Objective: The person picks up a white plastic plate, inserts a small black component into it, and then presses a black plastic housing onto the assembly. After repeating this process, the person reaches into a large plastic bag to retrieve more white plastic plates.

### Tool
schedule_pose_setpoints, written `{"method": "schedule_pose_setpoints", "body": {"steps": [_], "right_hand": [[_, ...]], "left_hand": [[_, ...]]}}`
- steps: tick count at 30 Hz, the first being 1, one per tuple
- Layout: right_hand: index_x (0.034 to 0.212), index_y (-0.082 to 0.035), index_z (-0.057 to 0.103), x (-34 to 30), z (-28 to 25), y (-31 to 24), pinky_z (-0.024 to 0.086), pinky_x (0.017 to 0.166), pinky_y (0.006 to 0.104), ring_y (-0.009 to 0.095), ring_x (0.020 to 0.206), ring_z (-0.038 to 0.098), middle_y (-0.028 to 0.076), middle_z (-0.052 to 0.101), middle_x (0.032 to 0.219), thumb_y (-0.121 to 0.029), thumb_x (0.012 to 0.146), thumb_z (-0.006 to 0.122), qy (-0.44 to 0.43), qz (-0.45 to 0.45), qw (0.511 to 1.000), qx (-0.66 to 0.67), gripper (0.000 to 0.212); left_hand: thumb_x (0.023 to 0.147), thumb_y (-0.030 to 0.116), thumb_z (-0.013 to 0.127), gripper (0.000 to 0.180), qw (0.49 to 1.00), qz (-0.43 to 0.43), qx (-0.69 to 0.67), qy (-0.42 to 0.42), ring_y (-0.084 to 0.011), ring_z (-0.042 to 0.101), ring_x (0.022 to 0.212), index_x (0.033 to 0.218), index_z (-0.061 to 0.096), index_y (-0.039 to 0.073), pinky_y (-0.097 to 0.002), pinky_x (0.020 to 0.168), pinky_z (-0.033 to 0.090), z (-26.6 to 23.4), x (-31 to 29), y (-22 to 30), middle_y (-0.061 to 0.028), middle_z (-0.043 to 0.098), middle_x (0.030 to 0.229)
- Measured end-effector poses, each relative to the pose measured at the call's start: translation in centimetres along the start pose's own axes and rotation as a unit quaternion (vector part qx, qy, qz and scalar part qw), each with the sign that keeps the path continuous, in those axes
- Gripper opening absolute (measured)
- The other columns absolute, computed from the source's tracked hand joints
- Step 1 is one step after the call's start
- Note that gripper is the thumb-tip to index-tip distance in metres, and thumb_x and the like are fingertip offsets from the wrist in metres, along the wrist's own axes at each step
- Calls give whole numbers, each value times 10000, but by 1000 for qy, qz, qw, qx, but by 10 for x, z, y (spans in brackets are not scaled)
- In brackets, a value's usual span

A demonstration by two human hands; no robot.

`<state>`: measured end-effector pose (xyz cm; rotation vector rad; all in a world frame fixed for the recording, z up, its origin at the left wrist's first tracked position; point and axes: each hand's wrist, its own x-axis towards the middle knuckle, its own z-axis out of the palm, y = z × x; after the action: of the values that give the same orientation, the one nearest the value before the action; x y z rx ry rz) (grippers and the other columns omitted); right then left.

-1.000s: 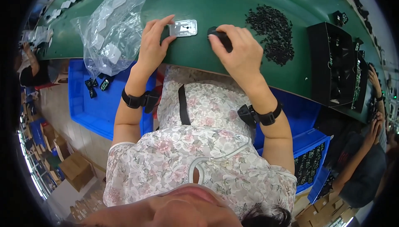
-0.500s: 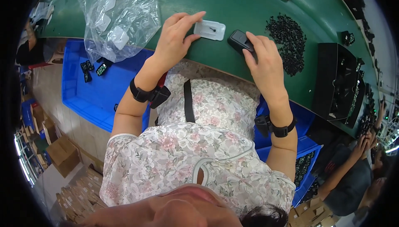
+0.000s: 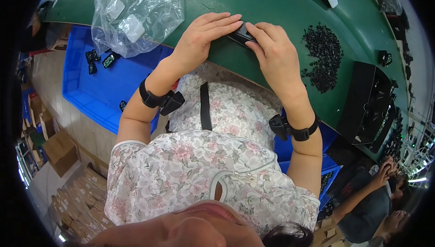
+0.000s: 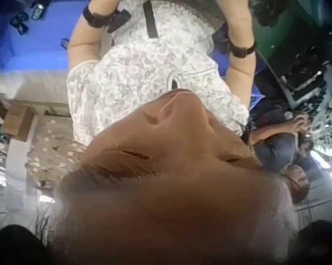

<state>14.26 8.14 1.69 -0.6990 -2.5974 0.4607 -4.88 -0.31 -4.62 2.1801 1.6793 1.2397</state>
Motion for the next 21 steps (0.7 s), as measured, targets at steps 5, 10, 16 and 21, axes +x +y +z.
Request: {"method": "schedule_pose_setpoints", "body": {"steps": [5,10,16,21], "right_hand": [[1146,-67,634,-6,7,-1,492,788,364,273,933,595,108,613,1069,-56,795,678,19,-21,999,-45,353],[1147,-75,635,-6,3,2,494,764,364,283,928,592,108,612,1041,-54,789,680,24,-17,998,-58,361],[1168,-23,586,9,-7,34,460,910,285,148,1037,571,67,619,1080,-97,810,709,-30,208,923,322,385],[1288,-8,454,-12,-6,35,404,977,287,174,1119,528,112,564,1184,-71,876,644,80,220,818,525,458]], "left_hand": [[793,-18,514,485,997,14,61,-33,-245,526,1188,1252,578,122,-410,1023,394,-5,0,7,-24,563,1313],[781,68,595,475,990,44,128,-38,-223,564,1136,1253,571,112,-383,984,431,-6,4,10,-42,555,1320],[741,105,691,415,988,37,148,13,-224,611,949,1142,606,42,-351,803,506,11,21,16,-113,639,1118],[846,171,677,289,961,-211,-178,18,-280,640,737,1051,632,-29,-333,693,516,31,47,37,-136,674,832]]}}
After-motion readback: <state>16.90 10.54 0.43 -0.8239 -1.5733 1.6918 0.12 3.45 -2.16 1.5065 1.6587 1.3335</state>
